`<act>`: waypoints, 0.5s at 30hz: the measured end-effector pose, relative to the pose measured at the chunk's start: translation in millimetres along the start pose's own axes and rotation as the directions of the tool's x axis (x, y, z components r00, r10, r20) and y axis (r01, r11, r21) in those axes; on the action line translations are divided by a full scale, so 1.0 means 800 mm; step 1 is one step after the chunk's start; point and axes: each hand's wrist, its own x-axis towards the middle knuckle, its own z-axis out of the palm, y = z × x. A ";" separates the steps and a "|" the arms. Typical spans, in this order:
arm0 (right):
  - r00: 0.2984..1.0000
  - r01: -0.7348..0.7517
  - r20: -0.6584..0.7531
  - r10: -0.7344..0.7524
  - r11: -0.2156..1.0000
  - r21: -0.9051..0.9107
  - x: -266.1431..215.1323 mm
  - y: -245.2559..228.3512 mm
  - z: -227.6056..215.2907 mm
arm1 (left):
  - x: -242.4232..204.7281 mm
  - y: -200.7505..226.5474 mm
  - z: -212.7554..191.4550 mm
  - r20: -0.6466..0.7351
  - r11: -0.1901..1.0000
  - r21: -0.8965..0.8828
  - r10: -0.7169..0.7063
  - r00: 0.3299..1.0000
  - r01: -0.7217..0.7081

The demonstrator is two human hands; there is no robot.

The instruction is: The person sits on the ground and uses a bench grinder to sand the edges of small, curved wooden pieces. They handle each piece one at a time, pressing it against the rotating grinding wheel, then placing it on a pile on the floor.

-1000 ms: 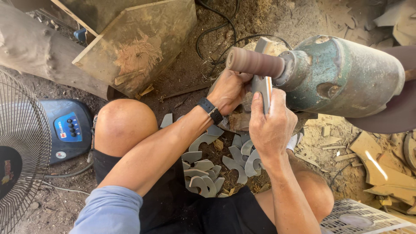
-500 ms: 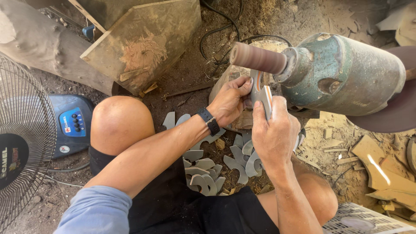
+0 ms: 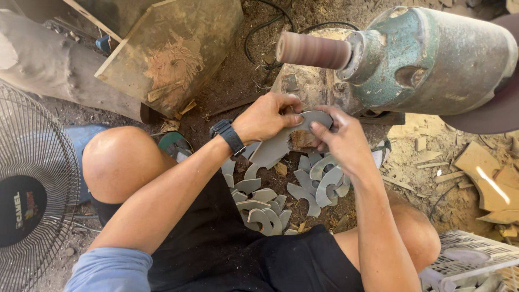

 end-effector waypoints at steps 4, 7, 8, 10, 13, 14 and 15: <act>0.998 -0.031 -0.039 0.053 0.902 0.431 0.009 0.013 -0.009 | -0.010 0.020 -0.035 0.003 0.995 -0.095 -0.044 0.999 0.044; 0.994 -0.031 -0.068 0.083 0.827 0.561 0.008 0.009 -0.013 | -0.019 0.028 -0.062 0.039 0.953 -0.202 -0.221 0.974 0.224; 0.993 -0.043 -0.065 0.101 0.803 0.595 0.008 0.006 -0.012 | -0.021 0.029 -0.067 0.058 0.921 -0.255 -0.289 0.956 0.294; 0.993 -0.062 -0.038 0.114 0.754 0.653 0.006 -0.001 -0.010 | -0.019 0.028 -0.071 0.041 0.850 -0.472 -0.242 0.969 0.232; 0.996 -0.085 0.029 0.090 0.725 0.684 0.002 -0.015 -0.006 | -0.009 0.022 -0.067 -0.104 0.782 -0.618 -0.187 0.977 0.084; 0.996 -0.091 0.047 0.080 0.739 0.667 0.001 -0.018 -0.004 | -0.004 0.018 -0.064 -0.170 0.772 -0.635 -0.173 0.970 0.026; 0.995 -0.096 0.065 0.071 0.754 0.650 0.000 -0.022 -0.002 | 0.001 0.014 -0.059 -0.205 0.757 -0.653 -0.178 0.962 0.001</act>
